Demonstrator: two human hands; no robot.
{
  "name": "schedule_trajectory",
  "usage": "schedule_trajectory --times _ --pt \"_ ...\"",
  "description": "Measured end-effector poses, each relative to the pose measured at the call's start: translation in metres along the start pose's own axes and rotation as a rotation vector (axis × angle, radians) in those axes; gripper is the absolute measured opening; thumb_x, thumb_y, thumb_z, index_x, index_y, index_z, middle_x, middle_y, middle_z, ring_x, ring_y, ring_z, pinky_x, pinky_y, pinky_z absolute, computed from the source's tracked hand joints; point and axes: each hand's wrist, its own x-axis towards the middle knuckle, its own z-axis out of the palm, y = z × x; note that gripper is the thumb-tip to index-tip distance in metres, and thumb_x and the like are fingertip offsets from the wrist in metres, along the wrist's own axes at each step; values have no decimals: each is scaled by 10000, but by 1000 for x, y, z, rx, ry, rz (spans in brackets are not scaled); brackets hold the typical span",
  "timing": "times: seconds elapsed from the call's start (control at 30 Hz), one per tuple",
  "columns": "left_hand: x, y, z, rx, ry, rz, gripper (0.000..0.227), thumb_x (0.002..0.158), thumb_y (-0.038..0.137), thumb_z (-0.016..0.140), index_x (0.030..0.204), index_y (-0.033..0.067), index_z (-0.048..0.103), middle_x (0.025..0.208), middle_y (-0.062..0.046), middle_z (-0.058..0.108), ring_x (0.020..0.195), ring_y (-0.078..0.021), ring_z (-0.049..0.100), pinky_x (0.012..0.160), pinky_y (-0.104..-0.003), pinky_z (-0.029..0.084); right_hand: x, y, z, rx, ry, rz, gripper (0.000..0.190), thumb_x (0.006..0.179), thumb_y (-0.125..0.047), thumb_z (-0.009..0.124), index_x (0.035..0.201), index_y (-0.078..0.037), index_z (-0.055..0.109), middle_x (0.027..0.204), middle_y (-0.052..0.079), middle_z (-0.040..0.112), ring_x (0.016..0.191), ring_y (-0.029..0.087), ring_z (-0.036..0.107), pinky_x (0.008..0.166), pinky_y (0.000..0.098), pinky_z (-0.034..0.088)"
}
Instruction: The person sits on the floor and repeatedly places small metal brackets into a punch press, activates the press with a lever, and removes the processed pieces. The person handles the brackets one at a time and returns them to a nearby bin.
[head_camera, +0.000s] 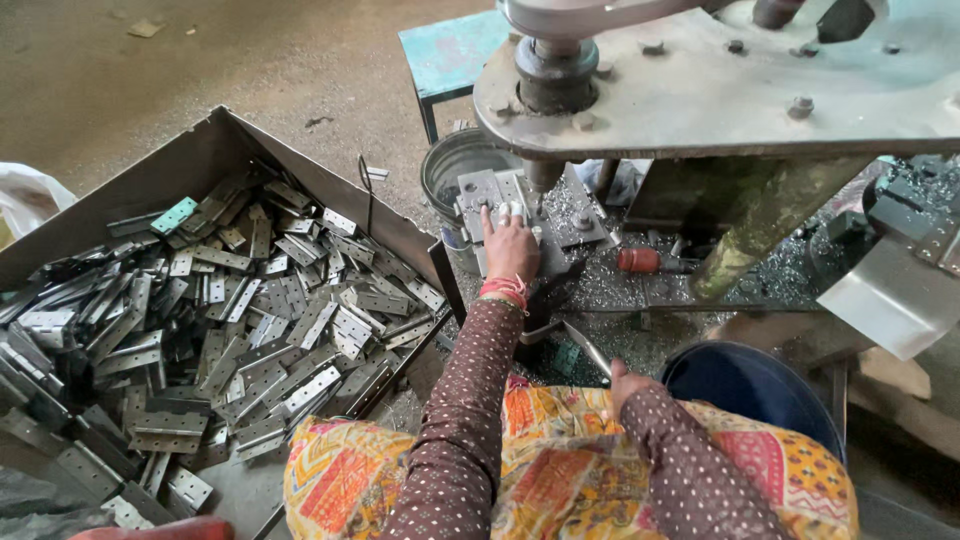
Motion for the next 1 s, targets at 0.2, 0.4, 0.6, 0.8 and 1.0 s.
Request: schedule_trajectory --times 0.2,0.4,0.6,0.8,1.0 --pt "-24 8 -17 5 -149 37 309 951 216 513 1002 69 780 1510 -178 489 1444 -301 410 1232 -581 65 -36 -10 -40 193 639 19 376 925 -500 642 1121 -181 608 796 63 730 661 295 733 578 451 574" --pt "-112 46 -37 69 92 82 393 931 236 495 1216 39 681 1427 -172 538 1434 -331 404 1220 -547 158 -37 -15 -40 195 829 -18 373 871 -532 674 998 -183 645 747 74 718 652 320 713 573 478 555" --pt "-103 25 -25 -177 180 186 278 962 118 535 1217 28 601 1258 -151 624 1197 -303 603 1239 -551 245 -37 -14 -37 182 809 8 376 893 -529 659 954 -158 640 731 76 715 623 309 711 550 462 556" --pt "-62 15 -36 -179 510 114 84 1036 105 576 1102 56 591 1159 -120 628 966 -268 655 1089 -471 439 -40 -13 -35 233 837 -66 350 916 -512 641 944 -163 629 695 81 708 589 303 701 557 464 547" --pt "-59 21 -29 70 96 116 225 926 135 569 1133 64 620 1152 -141 599 1061 -282 630 1056 -507 433 -33 -14 -37 217 804 -13 370 887 -527 662 956 -165 627 724 69 718 609 296 711 541 451 555"
